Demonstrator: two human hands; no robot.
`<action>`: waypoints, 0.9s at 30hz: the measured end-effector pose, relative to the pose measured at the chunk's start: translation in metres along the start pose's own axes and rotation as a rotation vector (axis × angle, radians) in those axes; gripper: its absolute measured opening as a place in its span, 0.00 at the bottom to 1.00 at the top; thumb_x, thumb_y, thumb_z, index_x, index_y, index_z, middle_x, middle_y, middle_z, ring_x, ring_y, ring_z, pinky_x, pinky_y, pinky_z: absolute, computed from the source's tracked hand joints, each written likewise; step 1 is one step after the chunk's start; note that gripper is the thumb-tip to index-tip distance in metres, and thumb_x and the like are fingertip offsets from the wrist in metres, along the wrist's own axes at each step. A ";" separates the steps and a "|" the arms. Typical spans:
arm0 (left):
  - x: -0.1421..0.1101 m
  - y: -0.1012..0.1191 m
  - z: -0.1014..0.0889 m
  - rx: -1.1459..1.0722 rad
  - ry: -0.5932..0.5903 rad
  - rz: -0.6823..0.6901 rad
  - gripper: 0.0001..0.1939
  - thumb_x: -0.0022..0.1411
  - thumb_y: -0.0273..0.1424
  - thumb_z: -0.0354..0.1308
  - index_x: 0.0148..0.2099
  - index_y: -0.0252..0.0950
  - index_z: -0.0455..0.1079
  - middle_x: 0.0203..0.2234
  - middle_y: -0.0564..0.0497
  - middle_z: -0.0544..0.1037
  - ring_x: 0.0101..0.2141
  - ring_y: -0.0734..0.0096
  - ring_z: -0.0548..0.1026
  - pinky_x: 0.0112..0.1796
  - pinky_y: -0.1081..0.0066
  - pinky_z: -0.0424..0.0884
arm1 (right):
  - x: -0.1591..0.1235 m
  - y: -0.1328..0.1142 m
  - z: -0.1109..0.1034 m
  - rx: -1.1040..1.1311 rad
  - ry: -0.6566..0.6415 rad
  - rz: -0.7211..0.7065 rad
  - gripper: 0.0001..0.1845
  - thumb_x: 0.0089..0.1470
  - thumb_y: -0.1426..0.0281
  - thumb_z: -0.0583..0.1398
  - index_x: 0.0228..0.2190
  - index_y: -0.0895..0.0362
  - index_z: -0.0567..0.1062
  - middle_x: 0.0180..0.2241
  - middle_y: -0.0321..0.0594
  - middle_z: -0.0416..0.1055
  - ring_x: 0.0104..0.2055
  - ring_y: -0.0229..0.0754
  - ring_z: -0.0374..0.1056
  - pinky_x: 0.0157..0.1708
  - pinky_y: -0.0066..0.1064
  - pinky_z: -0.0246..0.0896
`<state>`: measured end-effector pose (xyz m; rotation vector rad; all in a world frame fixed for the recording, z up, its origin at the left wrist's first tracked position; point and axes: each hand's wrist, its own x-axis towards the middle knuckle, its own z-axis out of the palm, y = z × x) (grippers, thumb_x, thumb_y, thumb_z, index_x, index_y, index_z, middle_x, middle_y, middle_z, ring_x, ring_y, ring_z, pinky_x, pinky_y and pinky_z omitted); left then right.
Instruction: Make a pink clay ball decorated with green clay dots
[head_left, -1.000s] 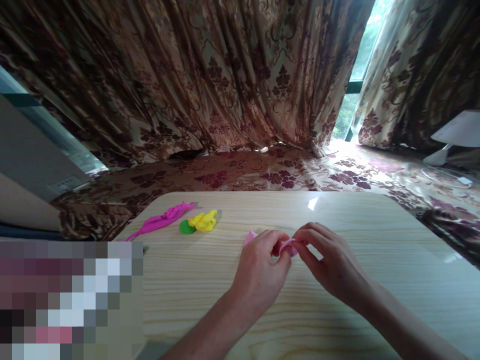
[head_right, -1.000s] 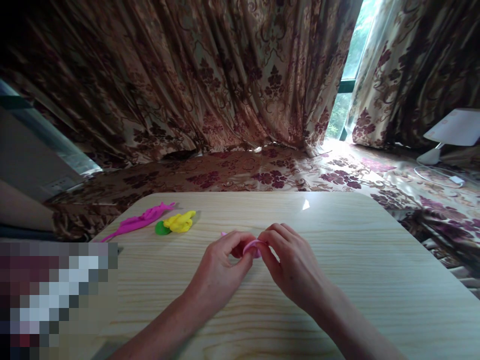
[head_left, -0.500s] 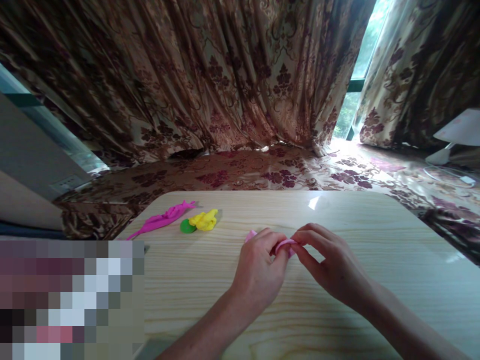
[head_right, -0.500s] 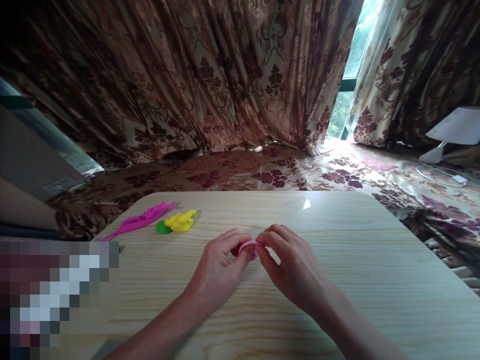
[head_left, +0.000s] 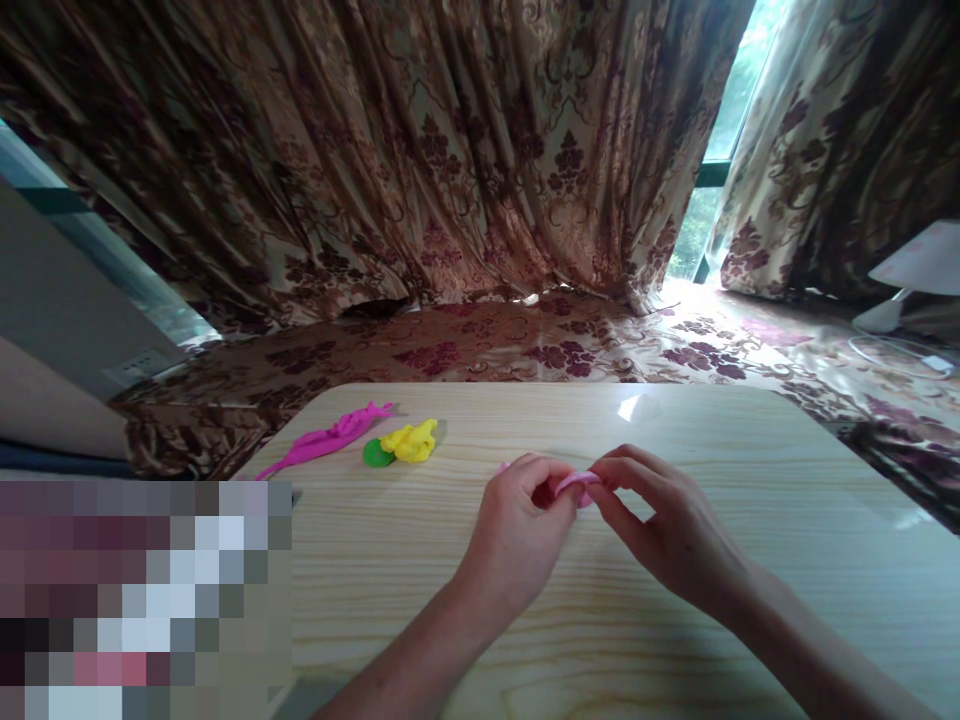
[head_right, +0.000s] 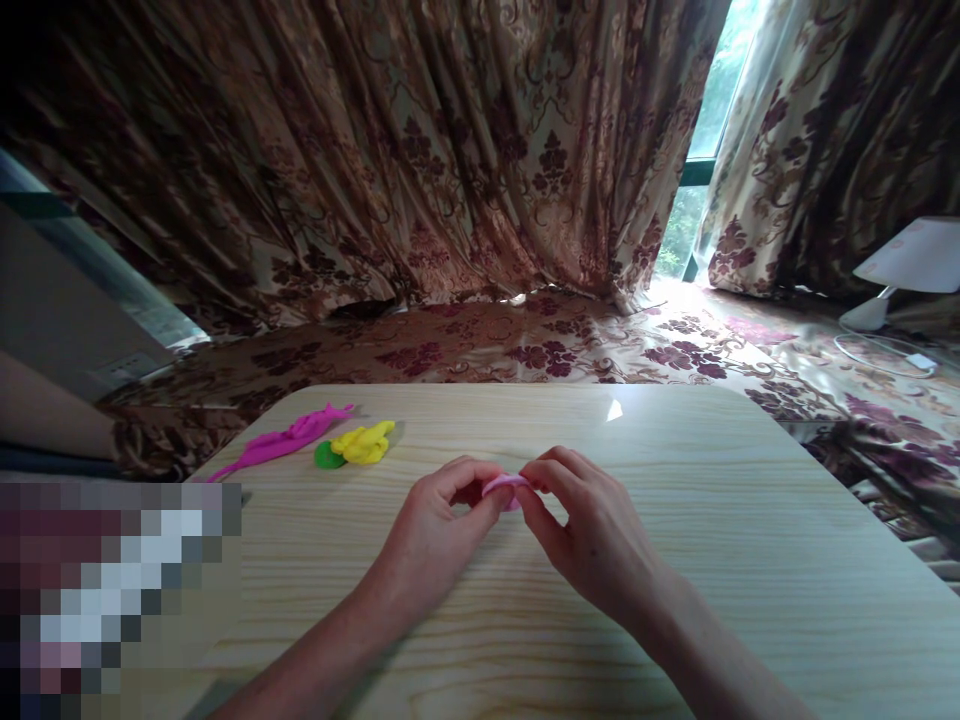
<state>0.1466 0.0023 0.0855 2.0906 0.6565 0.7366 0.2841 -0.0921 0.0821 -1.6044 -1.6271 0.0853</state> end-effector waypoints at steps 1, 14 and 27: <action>0.000 0.000 0.001 -0.008 -0.006 -0.018 0.07 0.59 0.31 0.53 0.33 0.37 0.71 0.26 0.53 0.72 0.29 0.73 0.68 0.32 0.73 0.63 | 0.000 0.000 0.000 -0.002 0.000 0.001 0.05 0.58 0.72 0.55 0.35 0.57 0.71 0.32 0.41 0.67 0.33 0.40 0.64 0.34 0.33 0.60; -0.001 0.007 -0.002 0.032 -0.019 -0.015 0.11 0.61 0.31 0.51 0.28 0.36 0.70 0.23 0.54 0.71 0.27 0.73 0.67 0.33 0.72 0.62 | -0.002 -0.002 0.000 -0.026 -0.031 -0.001 0.07 0.59 0.71 0.53 0.33 0.57 0.71 0.31 0.41 0.67 0.32 0.40 0.63 0.32 0.33 0.59; 0.000 -0.003 0.002 0.042 -0.020 -0.021 0.07 0.59 0.31 0.53 0.31 0.36 0.70 0.25 0.53 0.71 0.28 0.73 0.67 0.31 0.73 0.62 | -0.002 0.002 0.001 -0.075 0.009 0.010 0.07 0.58 0.71 0.54 0.33 0.57 0.72 0.30 0.41 0.67 0.30 0.40 0.63 0.31 0.32 0.59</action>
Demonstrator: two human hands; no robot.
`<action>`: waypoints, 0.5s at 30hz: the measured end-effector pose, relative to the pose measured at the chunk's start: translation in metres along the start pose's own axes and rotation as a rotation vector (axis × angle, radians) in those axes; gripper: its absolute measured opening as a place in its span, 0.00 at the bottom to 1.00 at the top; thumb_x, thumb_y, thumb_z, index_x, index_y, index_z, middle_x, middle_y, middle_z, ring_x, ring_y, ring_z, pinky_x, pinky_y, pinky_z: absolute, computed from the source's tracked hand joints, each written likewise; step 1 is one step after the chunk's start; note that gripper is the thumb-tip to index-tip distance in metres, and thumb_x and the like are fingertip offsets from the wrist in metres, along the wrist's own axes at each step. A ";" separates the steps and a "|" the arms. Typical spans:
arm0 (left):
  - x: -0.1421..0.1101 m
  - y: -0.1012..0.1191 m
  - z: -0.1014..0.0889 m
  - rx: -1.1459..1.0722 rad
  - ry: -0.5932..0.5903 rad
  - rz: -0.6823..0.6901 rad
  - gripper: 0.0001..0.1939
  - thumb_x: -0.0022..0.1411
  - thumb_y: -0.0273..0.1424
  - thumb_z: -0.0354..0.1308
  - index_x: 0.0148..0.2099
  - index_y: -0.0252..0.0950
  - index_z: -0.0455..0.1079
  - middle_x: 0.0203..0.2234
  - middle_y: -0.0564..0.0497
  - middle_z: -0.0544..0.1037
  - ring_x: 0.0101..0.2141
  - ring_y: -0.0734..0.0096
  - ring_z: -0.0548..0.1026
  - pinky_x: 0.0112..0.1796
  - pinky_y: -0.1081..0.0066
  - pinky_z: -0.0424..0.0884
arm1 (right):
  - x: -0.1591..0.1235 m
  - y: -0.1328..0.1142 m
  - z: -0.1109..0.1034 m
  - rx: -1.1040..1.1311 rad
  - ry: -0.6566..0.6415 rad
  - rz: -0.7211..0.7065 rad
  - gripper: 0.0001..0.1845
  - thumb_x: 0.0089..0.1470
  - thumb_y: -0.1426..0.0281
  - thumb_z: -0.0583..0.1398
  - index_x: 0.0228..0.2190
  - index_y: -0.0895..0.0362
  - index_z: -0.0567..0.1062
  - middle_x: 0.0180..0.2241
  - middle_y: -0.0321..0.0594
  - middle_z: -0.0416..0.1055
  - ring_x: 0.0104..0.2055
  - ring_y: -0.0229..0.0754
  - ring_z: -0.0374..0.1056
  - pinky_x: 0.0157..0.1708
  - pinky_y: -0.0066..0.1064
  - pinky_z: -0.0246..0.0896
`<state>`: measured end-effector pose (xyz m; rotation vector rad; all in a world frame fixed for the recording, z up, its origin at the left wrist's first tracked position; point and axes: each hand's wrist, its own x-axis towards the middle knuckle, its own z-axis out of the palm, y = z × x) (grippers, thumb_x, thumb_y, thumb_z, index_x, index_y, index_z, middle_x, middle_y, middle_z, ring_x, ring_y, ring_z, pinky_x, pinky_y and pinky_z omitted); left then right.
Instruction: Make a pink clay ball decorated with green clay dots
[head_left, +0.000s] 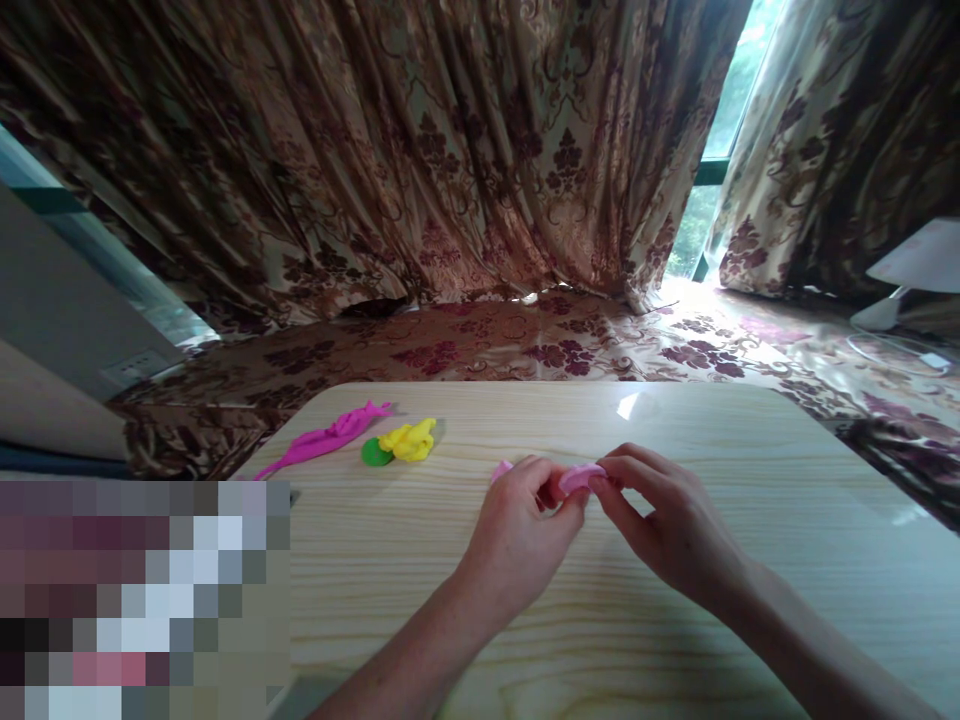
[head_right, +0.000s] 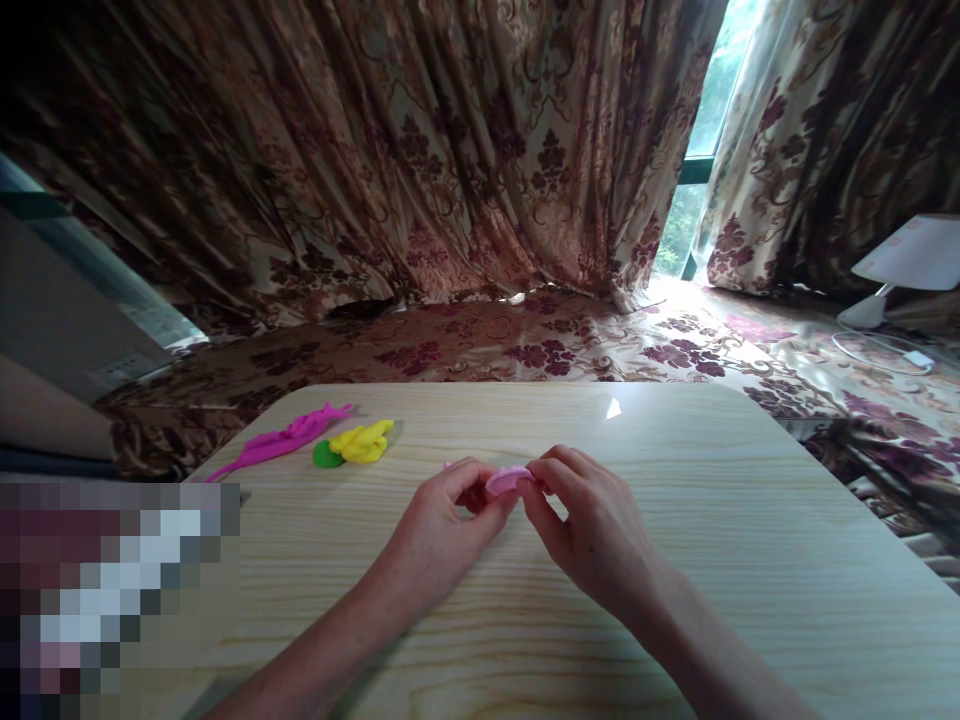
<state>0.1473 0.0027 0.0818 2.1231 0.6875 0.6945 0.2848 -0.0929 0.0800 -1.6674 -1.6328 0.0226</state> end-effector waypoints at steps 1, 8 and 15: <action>0.000 0.001 0.000 -0.002 0.001 -0.002 0.07 0.59 0.32 0.53 0.31 0.36 0.70 0.25 0.53 0.71 0.28 0.73 0.66 0.31 0.73 0.62 | 0.000 0.000 0.000 -0.001 -0.002 0.000 0.07 0.58 0.71 0.54 0.32 0.57 0.72 0.30 0.41 0.67 0.30 0.40 0.63 0.31 0.32 0.59; -0.002 0.004 -0.002 0.011 -0.031 0.043 0.11 0.60 0.31 0.51 0.27 0.36 0.69 0.21 0.54 0.68 0.26 0.74 0.65 0.30 0.73 0.60 | 0.000 0.000 0.000 -0.011 -0.002 -0.031 0.08 0.59 0.71 0.53 0.32 0.57 0.72 0.29 0.41 0.67 0.30 0.40 0.63 0.30 0.31 0.59; 0.000 0.002 -0.005 0.049 0.028 0.088 0.05 0.59 0.30 0.53 0.35 0.38 0.70 0.29 0.53 0.72 0.31 0.72 0.68 0.35 0.72 0.63 | 0.000 0.003 -0.001 -0.086 -0.055 -0.028 0.08 0.59 0.70 0.53 0.32 0.57 0.71 0.29 0.40 0.67 0.31 0.40 0.63 0.31 0.32 0.58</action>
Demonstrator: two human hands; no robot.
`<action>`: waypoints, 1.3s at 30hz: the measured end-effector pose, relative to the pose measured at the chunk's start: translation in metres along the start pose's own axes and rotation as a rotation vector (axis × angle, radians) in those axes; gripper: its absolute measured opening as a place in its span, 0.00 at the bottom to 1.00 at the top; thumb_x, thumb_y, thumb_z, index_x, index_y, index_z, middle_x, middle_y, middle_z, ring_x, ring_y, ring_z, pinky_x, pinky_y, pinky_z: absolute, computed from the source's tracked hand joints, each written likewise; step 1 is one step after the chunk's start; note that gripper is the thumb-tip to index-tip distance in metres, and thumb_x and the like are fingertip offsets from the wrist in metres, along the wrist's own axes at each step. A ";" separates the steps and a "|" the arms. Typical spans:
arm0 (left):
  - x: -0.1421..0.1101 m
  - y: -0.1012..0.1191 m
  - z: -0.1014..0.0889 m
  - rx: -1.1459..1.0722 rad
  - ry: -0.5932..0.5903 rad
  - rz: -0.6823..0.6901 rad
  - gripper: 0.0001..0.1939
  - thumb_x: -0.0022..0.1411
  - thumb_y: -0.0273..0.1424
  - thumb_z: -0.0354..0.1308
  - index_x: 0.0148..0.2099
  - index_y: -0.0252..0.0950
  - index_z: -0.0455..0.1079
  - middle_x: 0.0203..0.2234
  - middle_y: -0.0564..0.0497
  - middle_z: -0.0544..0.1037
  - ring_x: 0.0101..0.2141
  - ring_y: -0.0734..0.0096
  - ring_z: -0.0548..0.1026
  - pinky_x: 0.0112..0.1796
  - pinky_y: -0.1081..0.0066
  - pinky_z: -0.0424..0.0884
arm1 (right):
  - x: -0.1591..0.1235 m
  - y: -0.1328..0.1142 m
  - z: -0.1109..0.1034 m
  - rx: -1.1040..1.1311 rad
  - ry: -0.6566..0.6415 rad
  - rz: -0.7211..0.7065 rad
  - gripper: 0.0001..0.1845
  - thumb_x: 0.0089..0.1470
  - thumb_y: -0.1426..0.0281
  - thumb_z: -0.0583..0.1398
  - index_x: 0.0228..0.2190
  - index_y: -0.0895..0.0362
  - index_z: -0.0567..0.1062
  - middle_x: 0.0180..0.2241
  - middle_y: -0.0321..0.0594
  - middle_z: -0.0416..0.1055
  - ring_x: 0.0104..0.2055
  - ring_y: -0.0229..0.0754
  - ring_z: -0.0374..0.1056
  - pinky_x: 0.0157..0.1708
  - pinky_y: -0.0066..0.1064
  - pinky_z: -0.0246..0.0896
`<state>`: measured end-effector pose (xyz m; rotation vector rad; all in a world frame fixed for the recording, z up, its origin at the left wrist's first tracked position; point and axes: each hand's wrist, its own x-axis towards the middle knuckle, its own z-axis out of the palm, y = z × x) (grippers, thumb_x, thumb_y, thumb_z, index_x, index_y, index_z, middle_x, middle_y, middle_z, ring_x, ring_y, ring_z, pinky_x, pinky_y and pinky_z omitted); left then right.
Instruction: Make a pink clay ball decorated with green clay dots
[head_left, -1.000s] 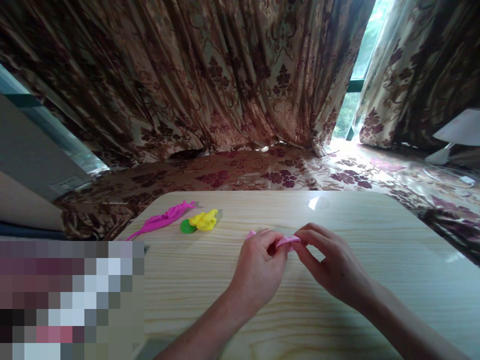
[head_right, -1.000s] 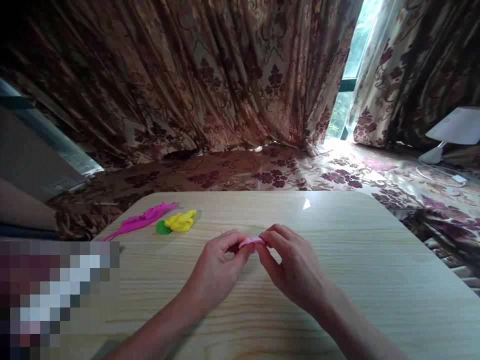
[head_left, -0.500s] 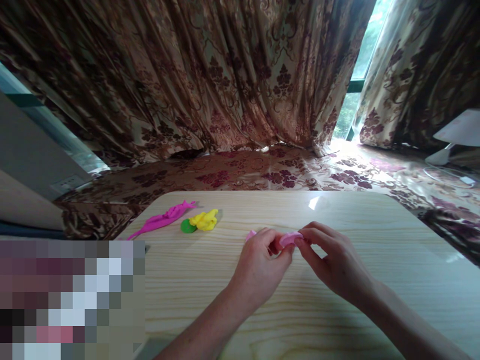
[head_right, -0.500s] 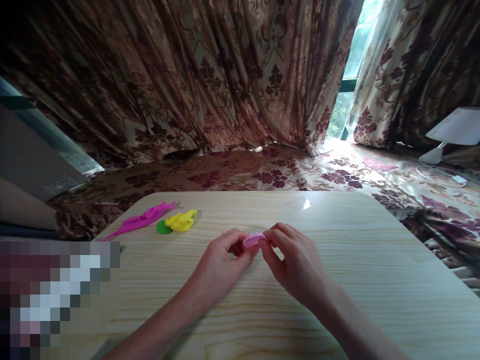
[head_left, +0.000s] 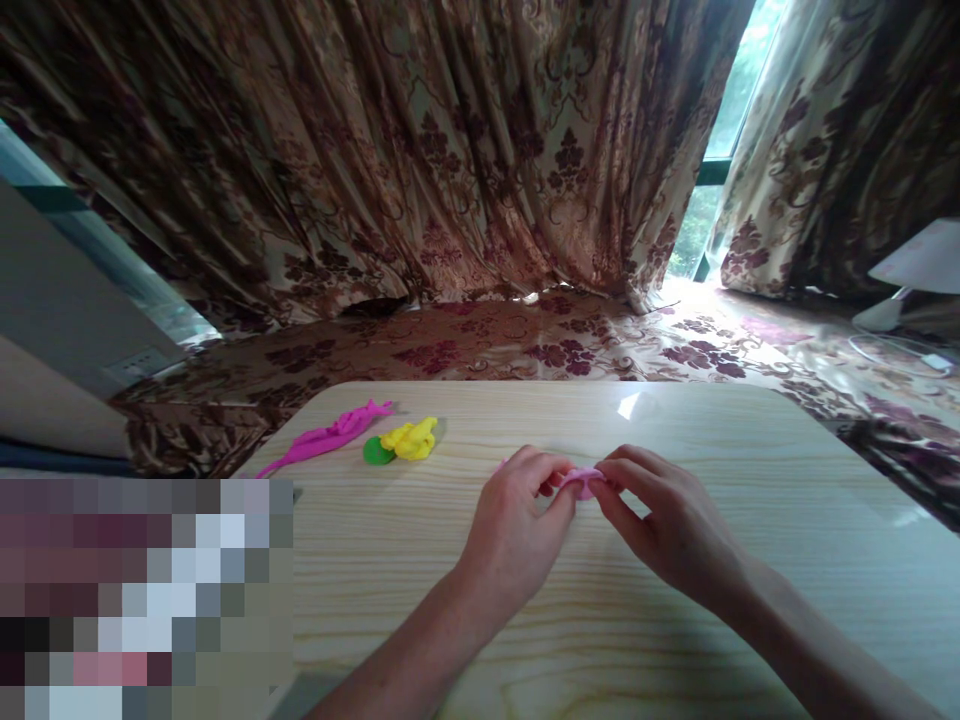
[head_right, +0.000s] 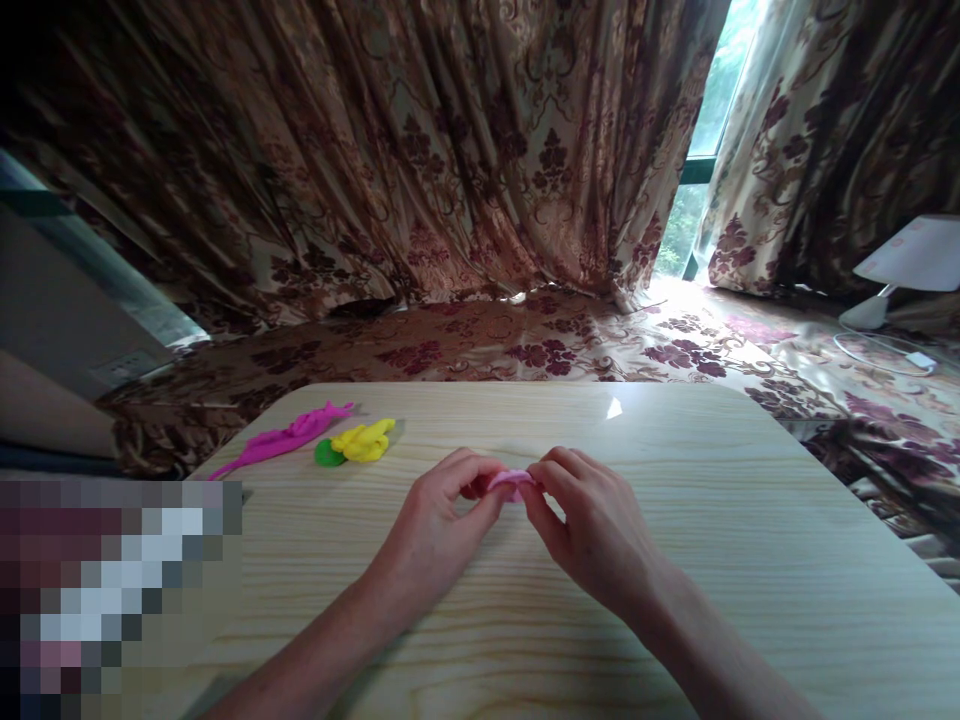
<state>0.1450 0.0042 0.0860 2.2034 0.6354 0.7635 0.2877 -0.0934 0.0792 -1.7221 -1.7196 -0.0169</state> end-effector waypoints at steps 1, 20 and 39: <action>0.000 0.000 0.000 -0.003 0.007 0.007 0.06 0.59 0.28 0.52 0.33 0.38 0.70 0.28 0.53 0.72 0.31 0.72 0.68 0.35 0.72 0.63 | 0.000 0.000 0.000 0.006 0.006 -0.003 0.07 0.59 0.70 0.53 0.33 0.57 0.71 0.30 0.40 0.67 0.31 0.40 0.63 0.31 0.32 0.58; -0.001 0.001 0.005 -0.092 -0.038 -0.108 0.09 0.62 0.32 0.49 0.32 0.38 0.70 0.25 0.54 0.72 0.27 0.74 0.68 0.32 0.73 0.63 | 0.002 -0.001 -0.001 0.154 0.027 0.010 0.04 0.59 0.71 0.55 0.35 0.57 0.70 0.33 0.40 0.68 0.35 0.39 0.64 0.35 0.31 0.58; -0.004 0.004 0.005 0.113 -0.022 0.001 0.08 0.62 0.29 0.50 0.32 0.37 0.68 0.28 0.54 0.72 0.31 0.73 0.67 0.34 0.72 0.60 | 0.002 -0.002 0.001 0.068 -0.013 -0.046 0.06 0.59 0.74 0.53 0.32 0.57 0.71 0.31 0.39 0.68 0.34 0.40 0.62 0.34 0.33 0.57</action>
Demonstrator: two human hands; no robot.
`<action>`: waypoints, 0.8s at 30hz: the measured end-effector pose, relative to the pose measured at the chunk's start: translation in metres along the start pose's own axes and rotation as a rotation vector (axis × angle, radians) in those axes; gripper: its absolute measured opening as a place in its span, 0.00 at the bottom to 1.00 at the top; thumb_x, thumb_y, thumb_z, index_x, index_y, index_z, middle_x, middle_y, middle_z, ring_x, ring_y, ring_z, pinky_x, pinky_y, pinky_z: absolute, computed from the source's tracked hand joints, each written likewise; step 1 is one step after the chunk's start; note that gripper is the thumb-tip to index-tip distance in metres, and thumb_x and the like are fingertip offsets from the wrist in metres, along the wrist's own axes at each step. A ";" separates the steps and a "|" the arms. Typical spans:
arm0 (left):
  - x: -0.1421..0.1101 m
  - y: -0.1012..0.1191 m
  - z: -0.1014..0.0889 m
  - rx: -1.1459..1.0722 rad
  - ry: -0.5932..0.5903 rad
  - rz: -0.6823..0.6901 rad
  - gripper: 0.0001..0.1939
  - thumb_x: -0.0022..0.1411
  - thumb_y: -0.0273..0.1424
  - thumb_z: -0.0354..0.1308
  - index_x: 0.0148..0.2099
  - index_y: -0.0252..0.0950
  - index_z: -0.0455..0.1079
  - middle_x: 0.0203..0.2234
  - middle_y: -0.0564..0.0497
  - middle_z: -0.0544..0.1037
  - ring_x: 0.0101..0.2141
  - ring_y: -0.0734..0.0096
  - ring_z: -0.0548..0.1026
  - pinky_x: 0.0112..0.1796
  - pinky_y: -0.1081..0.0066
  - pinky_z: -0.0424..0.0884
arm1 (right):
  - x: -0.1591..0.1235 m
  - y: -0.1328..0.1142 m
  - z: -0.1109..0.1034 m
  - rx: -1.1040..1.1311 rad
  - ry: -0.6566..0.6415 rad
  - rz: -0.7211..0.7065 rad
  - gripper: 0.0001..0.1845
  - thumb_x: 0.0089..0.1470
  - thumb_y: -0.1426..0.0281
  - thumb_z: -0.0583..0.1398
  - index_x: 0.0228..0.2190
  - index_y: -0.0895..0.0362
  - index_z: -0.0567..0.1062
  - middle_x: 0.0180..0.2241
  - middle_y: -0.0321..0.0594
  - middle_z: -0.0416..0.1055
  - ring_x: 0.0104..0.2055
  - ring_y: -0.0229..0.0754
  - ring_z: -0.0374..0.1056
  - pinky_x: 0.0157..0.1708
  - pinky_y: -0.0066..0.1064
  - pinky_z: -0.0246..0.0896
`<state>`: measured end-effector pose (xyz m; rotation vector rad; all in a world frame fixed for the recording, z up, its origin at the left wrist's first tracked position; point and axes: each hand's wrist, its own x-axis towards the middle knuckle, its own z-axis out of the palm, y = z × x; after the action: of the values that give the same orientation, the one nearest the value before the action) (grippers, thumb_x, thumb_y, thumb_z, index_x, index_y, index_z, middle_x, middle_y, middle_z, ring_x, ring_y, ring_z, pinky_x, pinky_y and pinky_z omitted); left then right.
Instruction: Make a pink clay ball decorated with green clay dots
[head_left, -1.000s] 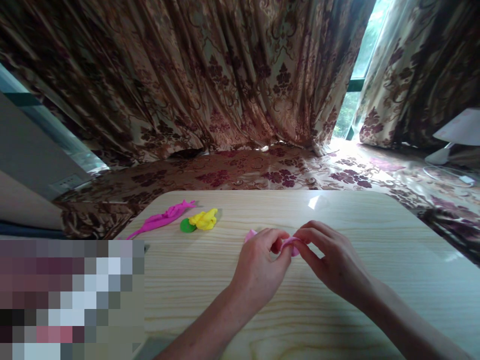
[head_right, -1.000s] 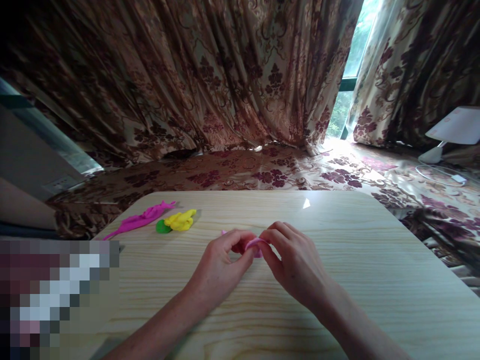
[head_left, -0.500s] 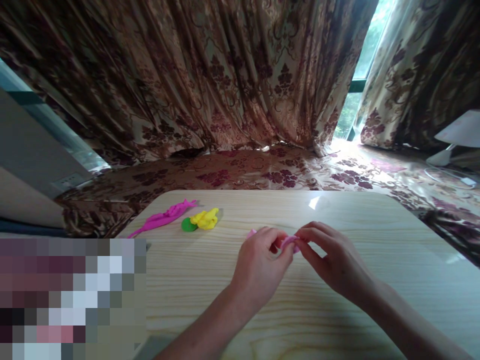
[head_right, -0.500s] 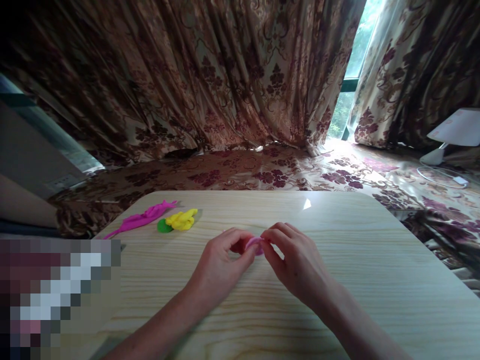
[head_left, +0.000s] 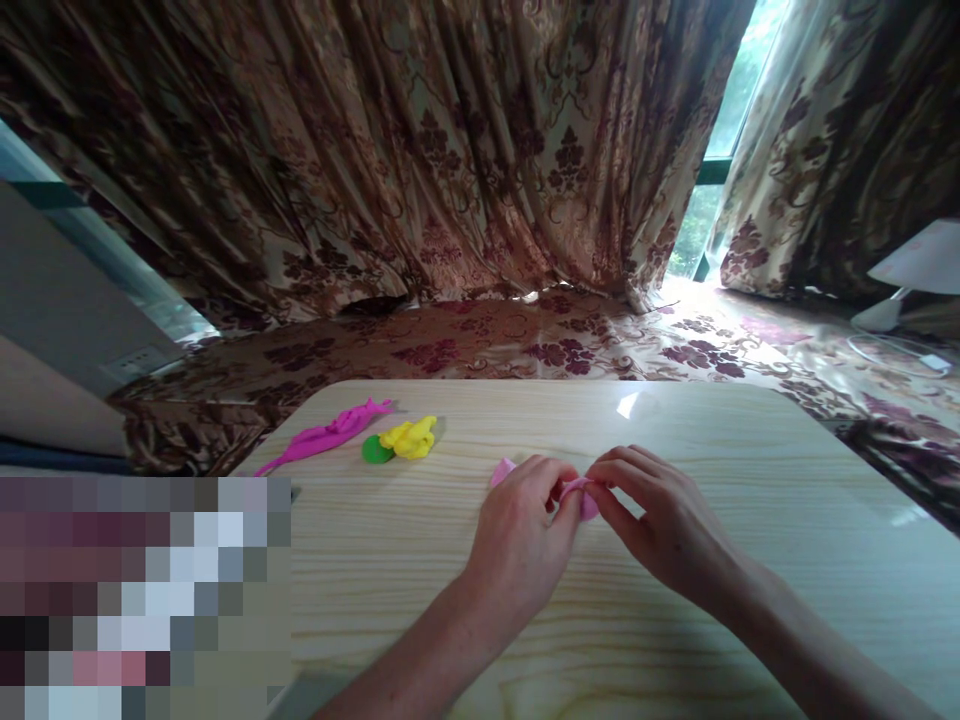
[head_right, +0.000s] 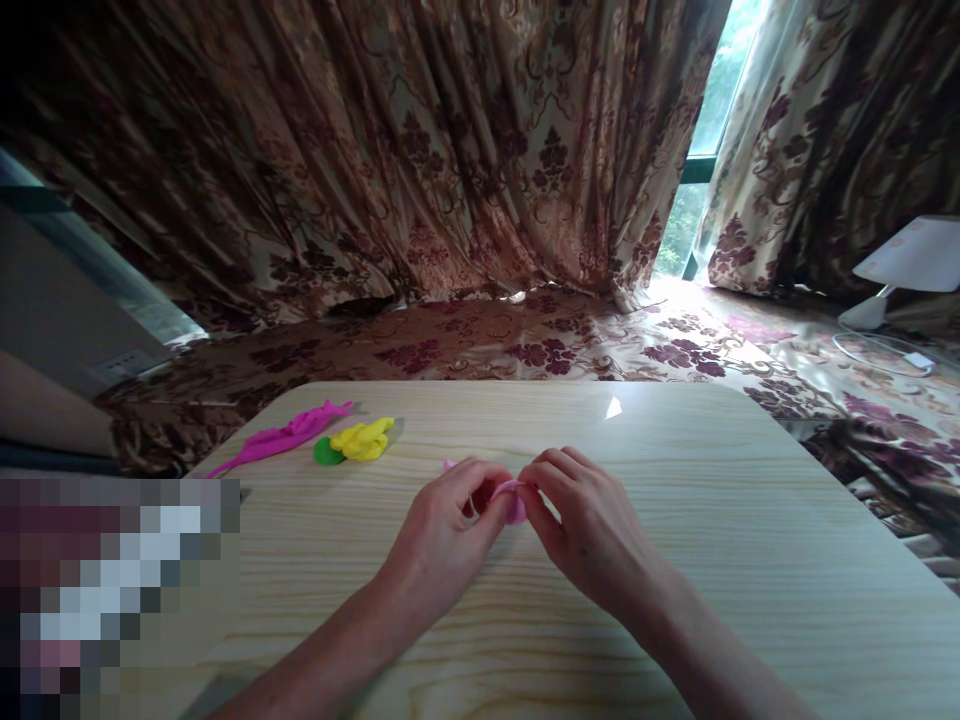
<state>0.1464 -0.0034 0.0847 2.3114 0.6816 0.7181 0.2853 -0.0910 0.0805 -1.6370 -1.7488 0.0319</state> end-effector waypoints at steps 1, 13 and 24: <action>0.001 -0.001 0.000 -0.011 0.005 -0.012 0.07 0.62 0.29 0.50 0.32 0.38 0.68 0.28 0.54 0.72 0.30 0.73 0.67 0.33 0.72 0.60 | 0.000 0.000 0.000 0.008 0.009 0.006 0.06 0.59 0.73 0.54 0.34 0.57 0.71 0.32 0.40 0.68 0.35 0.40 0.62 0.36 0.33 0.57; 0.000 0.001 -0.004 -0.069 -0.024 0.037 0.11 0.60 0.26 0.50 0.27 0.36 0.67 0.24 0.55 0.67 0.29 0.75 0.66 0.33 0.73 0.60 | 0.000 -0.002 -0.004 0.107 -0.004 -0.034 0.07 0.58 0.74 0.54 0.31 0.57 0.72 0.30 0.39 0.69 0.33 0.39 0.63 0.33 0.31 0.58; 0.004 -0.002 -0.007 -0.109 -0.045 0.045 0.08 0.61 0.30 0.52 0.38 0.41 0.73 0.29 0.54 0.72 0.34 0.72 0.69 0.37 0.72 0.62 | 0.001 -0.002 -0.008 0.139 -0.030 -0.004 0.08 0.60 0.73 0.53 0.33 0.56 0.72 0.32 0.38 0.69 0.35 0.39 0.63 0.35 0.31 0.58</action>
<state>0.1442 0.0030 0.0888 2.2424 0.5581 0.7045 0.2880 -0.0937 0.0877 -1.5403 -1.7322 0.1733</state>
